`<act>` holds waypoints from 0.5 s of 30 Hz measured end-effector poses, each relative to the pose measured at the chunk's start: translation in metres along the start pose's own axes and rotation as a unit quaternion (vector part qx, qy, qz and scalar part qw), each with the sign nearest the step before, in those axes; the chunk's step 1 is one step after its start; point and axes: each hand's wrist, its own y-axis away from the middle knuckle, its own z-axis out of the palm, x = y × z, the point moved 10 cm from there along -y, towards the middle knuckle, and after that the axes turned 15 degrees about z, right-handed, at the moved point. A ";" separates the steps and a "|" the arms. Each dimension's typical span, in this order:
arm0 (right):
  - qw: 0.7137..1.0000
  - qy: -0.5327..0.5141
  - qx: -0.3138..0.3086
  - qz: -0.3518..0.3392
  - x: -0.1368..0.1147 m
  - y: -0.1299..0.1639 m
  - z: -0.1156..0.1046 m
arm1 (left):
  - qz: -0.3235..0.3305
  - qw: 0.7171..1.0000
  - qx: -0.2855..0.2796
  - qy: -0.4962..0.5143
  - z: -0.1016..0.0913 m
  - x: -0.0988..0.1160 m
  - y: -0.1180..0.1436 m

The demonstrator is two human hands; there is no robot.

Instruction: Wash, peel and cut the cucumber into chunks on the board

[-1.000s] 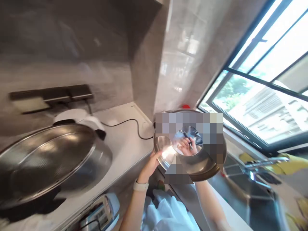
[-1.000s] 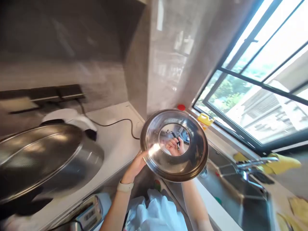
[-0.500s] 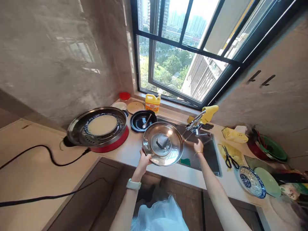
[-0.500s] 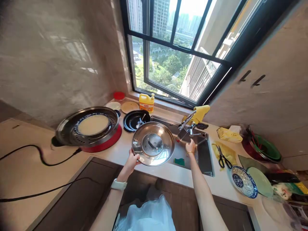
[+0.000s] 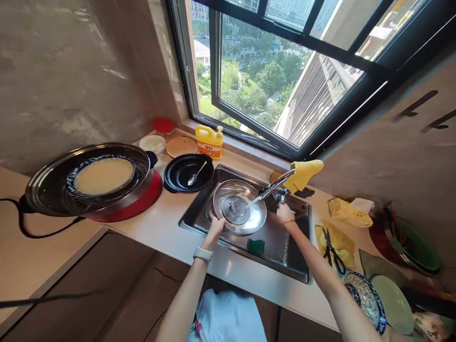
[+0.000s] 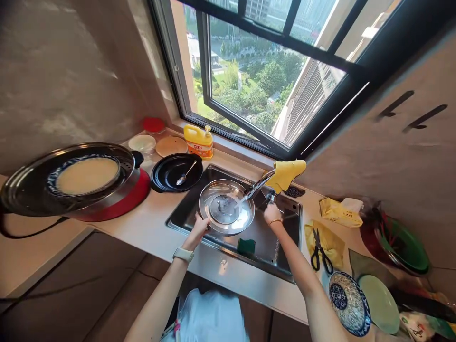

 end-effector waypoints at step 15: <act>0.898 -0.083 -0.201 -0.382 -0.201 0.097 0.096 | 0.008 0.986 -0.050 0.156 0.049 -0.036 -0.022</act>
